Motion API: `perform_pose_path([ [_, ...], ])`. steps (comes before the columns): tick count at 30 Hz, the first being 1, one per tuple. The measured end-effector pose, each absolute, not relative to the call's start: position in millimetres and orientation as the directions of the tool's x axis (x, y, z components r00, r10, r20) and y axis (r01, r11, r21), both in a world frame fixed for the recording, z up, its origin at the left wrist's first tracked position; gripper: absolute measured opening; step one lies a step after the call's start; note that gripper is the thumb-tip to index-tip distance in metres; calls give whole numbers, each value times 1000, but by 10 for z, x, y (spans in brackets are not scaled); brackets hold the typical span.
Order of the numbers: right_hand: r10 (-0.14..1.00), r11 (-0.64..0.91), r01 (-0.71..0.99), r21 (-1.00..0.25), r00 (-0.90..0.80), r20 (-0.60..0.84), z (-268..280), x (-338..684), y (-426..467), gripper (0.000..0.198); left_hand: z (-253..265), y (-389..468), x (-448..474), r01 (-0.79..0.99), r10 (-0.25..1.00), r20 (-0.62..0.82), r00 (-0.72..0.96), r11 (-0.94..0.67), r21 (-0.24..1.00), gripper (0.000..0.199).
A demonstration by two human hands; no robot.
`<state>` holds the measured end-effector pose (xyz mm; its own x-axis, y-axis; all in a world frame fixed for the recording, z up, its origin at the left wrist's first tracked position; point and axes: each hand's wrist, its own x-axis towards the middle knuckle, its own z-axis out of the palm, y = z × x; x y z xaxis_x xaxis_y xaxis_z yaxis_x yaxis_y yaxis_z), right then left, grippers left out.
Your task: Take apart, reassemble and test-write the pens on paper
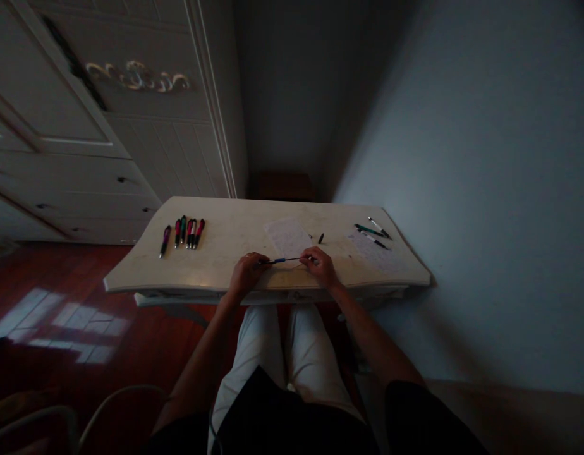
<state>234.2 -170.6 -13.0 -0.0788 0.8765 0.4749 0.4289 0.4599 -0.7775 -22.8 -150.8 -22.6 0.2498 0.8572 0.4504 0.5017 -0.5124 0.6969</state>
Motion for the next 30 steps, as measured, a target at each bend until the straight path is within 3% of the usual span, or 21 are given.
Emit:
perform_pose_path([
  [7, 864, 442, 441, -781, 26, 504, -133, 2160, -1742, 16, -185, -1533, -261, 406, 863, 476, 170, -502, 764, 12],
  [14, 859, 395, 491, -777, 101, 501, -90, 2144, -1771, 18, -164, -1546, -239, 379, 859, 465, 216, -512, 771, 6],
  [19, 858, 416, 486, -769, 70, 508, -91, 2144, -1819, 18, -163, -1548, -258, 341, 834, 505, 221, -552, 761, 5],
  [30, 867, 427, 495, -757, 14, 499, -53, 2016, -1861, 16, -166, -1556, -271, 353, 860, 456, 228, -509, 785, 6],
])
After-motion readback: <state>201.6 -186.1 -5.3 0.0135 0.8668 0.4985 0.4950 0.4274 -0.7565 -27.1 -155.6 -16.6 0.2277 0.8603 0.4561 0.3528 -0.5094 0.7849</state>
